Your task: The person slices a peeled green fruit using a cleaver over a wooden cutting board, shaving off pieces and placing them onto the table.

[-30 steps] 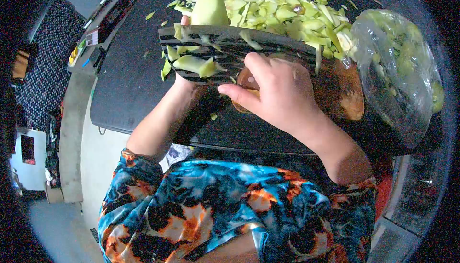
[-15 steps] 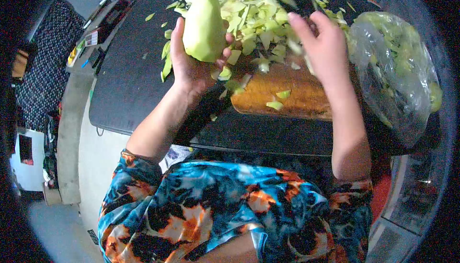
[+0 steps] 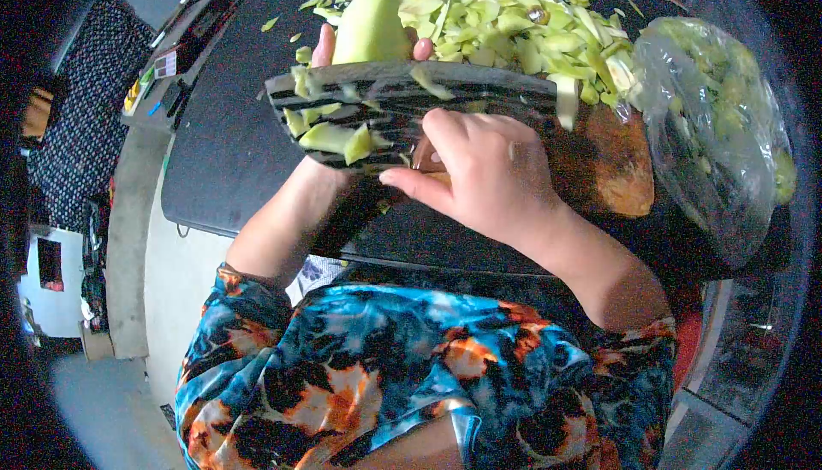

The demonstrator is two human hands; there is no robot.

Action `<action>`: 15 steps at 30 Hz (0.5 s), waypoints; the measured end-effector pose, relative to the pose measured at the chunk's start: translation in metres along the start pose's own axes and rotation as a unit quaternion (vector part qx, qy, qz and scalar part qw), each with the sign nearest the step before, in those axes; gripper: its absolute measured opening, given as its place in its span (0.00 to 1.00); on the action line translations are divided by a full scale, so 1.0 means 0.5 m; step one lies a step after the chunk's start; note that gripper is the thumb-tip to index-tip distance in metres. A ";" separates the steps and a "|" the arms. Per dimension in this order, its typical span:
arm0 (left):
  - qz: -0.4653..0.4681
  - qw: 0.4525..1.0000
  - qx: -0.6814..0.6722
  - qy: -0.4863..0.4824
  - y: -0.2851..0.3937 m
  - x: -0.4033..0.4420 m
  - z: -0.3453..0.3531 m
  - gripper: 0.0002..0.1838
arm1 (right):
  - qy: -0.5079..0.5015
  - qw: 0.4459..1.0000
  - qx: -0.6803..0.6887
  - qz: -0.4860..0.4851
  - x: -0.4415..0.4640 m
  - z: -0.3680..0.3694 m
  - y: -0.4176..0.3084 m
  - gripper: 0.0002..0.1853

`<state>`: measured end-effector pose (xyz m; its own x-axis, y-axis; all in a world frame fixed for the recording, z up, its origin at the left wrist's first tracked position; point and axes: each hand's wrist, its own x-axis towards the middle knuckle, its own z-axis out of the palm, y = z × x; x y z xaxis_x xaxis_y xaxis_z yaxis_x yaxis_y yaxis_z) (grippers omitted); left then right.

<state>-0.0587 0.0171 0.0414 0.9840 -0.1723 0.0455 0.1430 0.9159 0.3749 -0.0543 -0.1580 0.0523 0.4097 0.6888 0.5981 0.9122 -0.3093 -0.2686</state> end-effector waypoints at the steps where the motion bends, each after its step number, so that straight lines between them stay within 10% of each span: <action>1: -0.011 0.999 -0.029 -0.018 0.001 0.002 -0.005 0.42 | 0.008 1.000 -0.005 0.000 0.000 0.003 0.004 0.22; 8: 0.130 0.969 0.157 0.141 -0.023 -0.002 0.025 0.34 | 0.043 0.980 0.015 0.192 0.021 -0.019 0.055 0.23; 15: 0.093 0.988 0.063 0.102 -0.007 0.003 -0.009 0.35 | 0.025 0.997 0.037 0.068 0.007 -0.012 0.018 0.22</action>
<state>-0.0571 0.0151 0.0359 0.9949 0.0831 -0.0578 -0.0441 0.8699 0.4913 -0.0444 -0.1622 0.0565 0.5311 0.6100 0.5880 0.8463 -0.3479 -0.4035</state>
